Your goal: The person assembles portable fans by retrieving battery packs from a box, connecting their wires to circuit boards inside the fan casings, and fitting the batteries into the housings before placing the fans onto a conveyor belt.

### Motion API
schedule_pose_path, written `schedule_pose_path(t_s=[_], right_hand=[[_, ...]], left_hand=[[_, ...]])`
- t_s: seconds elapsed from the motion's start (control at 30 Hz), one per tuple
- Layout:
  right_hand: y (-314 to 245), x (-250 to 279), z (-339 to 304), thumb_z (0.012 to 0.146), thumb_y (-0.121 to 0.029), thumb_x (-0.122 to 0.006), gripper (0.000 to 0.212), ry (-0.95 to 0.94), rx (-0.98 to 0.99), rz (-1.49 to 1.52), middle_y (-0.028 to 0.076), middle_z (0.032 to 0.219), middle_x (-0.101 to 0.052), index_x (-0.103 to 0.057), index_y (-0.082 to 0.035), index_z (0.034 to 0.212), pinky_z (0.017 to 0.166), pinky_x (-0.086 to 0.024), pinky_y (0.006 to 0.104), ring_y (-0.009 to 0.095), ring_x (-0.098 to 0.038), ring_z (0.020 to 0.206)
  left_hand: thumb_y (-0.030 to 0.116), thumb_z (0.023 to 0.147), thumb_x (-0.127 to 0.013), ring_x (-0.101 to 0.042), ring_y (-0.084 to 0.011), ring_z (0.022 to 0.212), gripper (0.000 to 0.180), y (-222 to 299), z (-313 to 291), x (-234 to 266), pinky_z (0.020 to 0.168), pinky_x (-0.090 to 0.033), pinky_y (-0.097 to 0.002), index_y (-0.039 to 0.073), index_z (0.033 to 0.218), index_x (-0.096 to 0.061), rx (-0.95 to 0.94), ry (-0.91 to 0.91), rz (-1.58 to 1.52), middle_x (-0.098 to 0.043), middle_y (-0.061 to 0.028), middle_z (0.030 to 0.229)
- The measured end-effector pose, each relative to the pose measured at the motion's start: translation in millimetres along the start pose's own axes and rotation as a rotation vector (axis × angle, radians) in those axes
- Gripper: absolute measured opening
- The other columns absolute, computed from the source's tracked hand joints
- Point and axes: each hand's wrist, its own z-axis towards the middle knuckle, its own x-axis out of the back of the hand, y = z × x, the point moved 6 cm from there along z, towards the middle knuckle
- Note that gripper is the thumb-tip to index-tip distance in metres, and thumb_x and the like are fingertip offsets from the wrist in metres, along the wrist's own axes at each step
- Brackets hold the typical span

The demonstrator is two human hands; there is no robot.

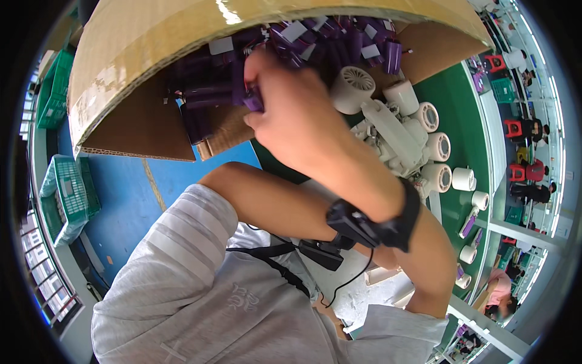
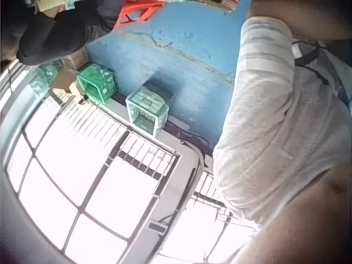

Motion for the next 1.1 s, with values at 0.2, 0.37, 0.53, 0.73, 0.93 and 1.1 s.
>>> schedule_pose_path(t_s=[0.2, 0.37, 0.53, 0.73, 0.93, 1.1], right_hand=[[49.9, 112.4, -120.1, 0.076, -0.006, -0.072, 0.056, 0.246, -0.166, 0.668, 0.010, 0.102, -0.060, -0.046, 0.002, 0.124, 0.078, -0.053, 0.0336, 0.021, -0.061, 0.085], [172.3, 162.0, -308.8, 0.070, -0.010, -0.078, 0.052, 0.911, -0.414, 1.242, 0.010, 0.093, -0.058, -0.049, 0.002, 0.112, 0.067, -0.049, 0.0247, 0.015, -0.061, 0.079], [244.3, 134.8, -450.3, 0.077, 0.002, -0.069, 0.028, 0.942, -0.530, 0.839, 0.006, 0.089, -0.057, -0.048, -0.003, 0.095, 0.058, -0.042, 0.0215, 0.011, -0.053, 0.069], [273.9, 112.7, -487.1, 0.075, 0.011, -0.068, 0.030, 0.863, -0.706, -0.029, 0.007, 0.091, -0.060, -0.048, -0.005, 0.091, 0.059, -0.042, 0.0203, 0.010, -0.053, 0.070], [311.6, 103.9, -508.6, 0.071, 0.010, -0.073, 0.032, 0.847, -0.501, -0.096, 0.010, 0.093, -0.063, -0.052, -0.004, 0.091, 0.066, -0.047, 0.0242, 0.015, -0.060, 0.078], [338.2, 100.7, -519.6, 0.068, 0.008, -0.074, 0.033, 0.868, -0.458, -0.149, 0.012, 0.086, -0.065, -0.057, -0.003, 0.093, 0.061, -0.050, 0.0299, 0.025, -0.063, 0.074]], left_hand=[[0.016, 0.072, -0.066, -0.064, -0.0313, 0.078, 0.012, -39.8, 49.7, -63.1, 0.068, -0.049, -0.0439, 0.005, 0.077, -0.065, 0.210, -0.391, 0.337, -0.064, -0.0167, 0.076], [0.019, 0.074, -0.069, -0.064, -0.0325, 0.082, 0.013, -74.1, 90.0, -95.0, 0.070, -0.051, -0.0454, 0.007, 0.079, -0.066, 0.292, -0.493, 0.307, -0.066, -0.0126, 0.083], [0.019, 0.077, -0.072, -0.062, -0.0332, 0.081, 0.020, -104.6, 106.9, -142.5, 0.068, -0.048, -0.0411, 0.008, 0.084, -0.058, 0.270, -0.555, 0.290, -0.062, -0.0104, 0.082], [0.012, 0.073, -0.077, -0.062, -0.0316, 0.077, 0.024, -125.8, 124.3, -173.2, 0.065, -0.047, -0.0407, 0.006, 0.083, -0.056, 0.313, -0.505, 0.181, -0.061, -0.0099, 0.081], [0.003, 0.070, -0.077, -0.060, -0.0267, 0.072, 0.025, -161.7, 129.8, -197.7, 0.061, -0.047, -0.0363, 0.005, 0.087, -0.059, 0.371, -0.533, 0.008, -0.061, -0.0089, 0.082], [-0.003, 0.071, -0.074, -0.058, -0.0223, 0.069, 0.025, -183.1, 134.6, -208.5, 0.059, -0.047, -0.0324, 0.005, 0.090, -0.060, 0.397, -0.528, -0.022, -0.061, -0.0069, 0.081]])
